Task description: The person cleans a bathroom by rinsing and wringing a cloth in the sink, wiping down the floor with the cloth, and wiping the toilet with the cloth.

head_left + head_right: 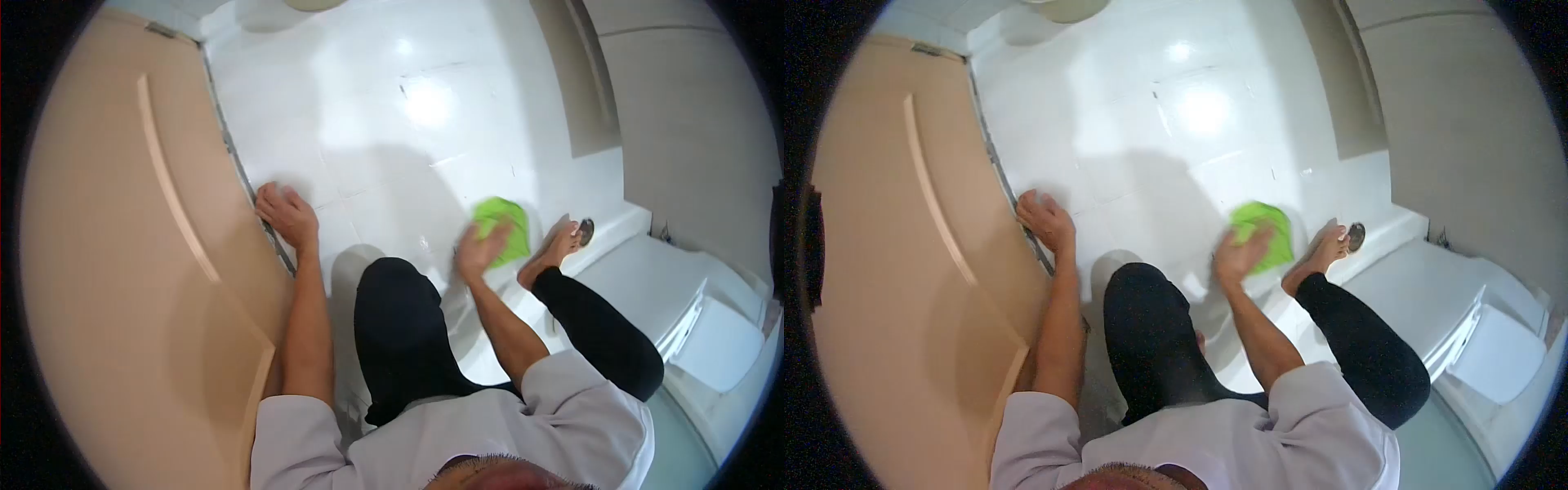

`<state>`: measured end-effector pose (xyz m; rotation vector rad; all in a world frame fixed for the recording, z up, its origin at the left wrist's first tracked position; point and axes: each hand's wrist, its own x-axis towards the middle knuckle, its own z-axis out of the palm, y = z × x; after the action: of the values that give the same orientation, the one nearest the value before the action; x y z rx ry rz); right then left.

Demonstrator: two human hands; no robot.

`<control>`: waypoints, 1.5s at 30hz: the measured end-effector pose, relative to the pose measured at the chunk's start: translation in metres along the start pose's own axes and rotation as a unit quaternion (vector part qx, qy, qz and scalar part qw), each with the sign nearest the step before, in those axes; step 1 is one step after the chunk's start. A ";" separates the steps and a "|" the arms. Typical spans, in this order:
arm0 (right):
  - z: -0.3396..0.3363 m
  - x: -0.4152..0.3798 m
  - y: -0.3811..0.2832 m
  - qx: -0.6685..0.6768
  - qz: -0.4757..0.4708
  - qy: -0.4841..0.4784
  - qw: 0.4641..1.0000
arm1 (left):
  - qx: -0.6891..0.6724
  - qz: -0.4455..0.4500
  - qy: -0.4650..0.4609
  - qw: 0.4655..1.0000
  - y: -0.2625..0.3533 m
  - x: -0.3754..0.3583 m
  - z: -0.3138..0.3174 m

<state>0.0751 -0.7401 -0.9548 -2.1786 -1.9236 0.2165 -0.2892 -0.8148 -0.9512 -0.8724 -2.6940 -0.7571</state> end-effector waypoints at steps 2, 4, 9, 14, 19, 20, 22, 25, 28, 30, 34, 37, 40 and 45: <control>-0.007 -0.018 -0.078 0.055 -0.307 -0.217 0.925 | -0.002 0.007 -0.020 1.000 0.004 -0.003 -0.003; 0.008 0.007 -0.133 0.087 -0.474 -0.260 0.837 | 0.002 0.032 -0.034 0.999 -0.007 -0.009 -0.007; 0.039 0.145 -0.190 0.012 -0.429 -0.210 0.878 | 0.020 0.084 0.006 0.996 -0.002 -0.008 0.002; 0.007 0.166 0.023 0.042 -0.092 0.036 0.994 | 0.078 0.073 -0.002 0.994 0.003 -0.005 0.007; 0.009 0.090 0.016 0.001 -0.052 0.007 0.999 | 0.065 0.020 -0.018 0.998 0.010 -0.005 0.006; 0.010 0.094 -0.021 0.014 -0.137 -0.070 0.988 | 0.065 0.017 -0.013 0.998 0.010 -0.005 0.003; 0.010 0.125 -0.107 0.046 -0.312 -0.186 0.930 | 0.073 0.026 -0.033 0.996 0.010 -0.001 0.002; 0.057 0.218 -0.219 0.063 -0.468 -0.153 0.868 | 0.024 -0.034 -0.056 0.998 0.004 -0.003 0.007; 0.101 0.347 -0.298 0.030 -0.462 -0.081 0.883 | 0.074 -0.002 -0.043 0.996 0.004 -0.004 0.005; 0.106 0.428 -0.313 0.003 -0.366 -0.048 0.929 | 0.079 0.010 -0.051 0.995 0.005 -0.003 0.003; 0.061 0.512 -0.205 0.070 -0.156 -0.036 0.985 | 0.047 -0.014 -0.049 0.998 0.013 0.002 0.001; 0.021 0.507 -0.074 -0.021 -0.018 -0.032 0.999 | 0.076 0.006 -0.052 0.996 0.010 -0.002 0.004; 0.015 0.445 0.067 -0.089 0.085 0.121 0.985 | 0.087 0.013 -0.049 0.995 0.007 0.000 0.009; 0.010 0.331 0.101 -0.062 0.260 0.108 0.958 | 0.103 0.027 -0.055 0.993 0.014 0.000 0.001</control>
<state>0.2121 -0.4228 -0.9778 -2.6282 -1.2534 -0.0602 -0.2807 -0.8043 -0.9465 -0.9572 -2.7683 -0.4207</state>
